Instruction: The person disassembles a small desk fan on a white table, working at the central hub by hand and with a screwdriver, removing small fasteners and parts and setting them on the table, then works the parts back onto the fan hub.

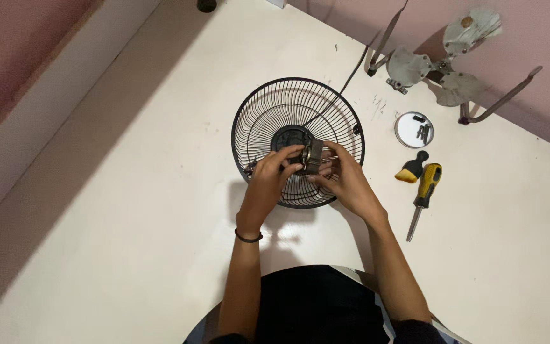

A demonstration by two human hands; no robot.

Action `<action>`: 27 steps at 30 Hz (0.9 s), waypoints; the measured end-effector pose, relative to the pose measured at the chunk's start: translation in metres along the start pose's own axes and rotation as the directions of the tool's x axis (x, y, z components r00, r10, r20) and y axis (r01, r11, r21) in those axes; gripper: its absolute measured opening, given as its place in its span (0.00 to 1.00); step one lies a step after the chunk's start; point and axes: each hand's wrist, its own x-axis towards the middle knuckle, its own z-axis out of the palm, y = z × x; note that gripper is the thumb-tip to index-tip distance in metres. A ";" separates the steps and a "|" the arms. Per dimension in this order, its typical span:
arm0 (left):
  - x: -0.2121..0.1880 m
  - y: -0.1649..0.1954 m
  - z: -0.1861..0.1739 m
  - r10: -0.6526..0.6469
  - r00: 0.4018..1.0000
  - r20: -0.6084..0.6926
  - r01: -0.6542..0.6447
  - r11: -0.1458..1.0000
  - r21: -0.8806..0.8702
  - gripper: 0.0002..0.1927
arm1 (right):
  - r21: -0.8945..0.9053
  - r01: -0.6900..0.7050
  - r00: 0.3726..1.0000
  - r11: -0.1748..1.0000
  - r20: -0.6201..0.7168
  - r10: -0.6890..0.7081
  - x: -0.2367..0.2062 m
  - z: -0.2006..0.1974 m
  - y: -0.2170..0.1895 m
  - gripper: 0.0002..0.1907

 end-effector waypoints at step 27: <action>-0.002 -0.015 -0.004 -0.056 0.998 -0.011 0.054 0.988 -0.142 0.15 | -0.010 0.056 0.998 0.998 0.016 -0.055 0.007 0.007 -0.012 0.40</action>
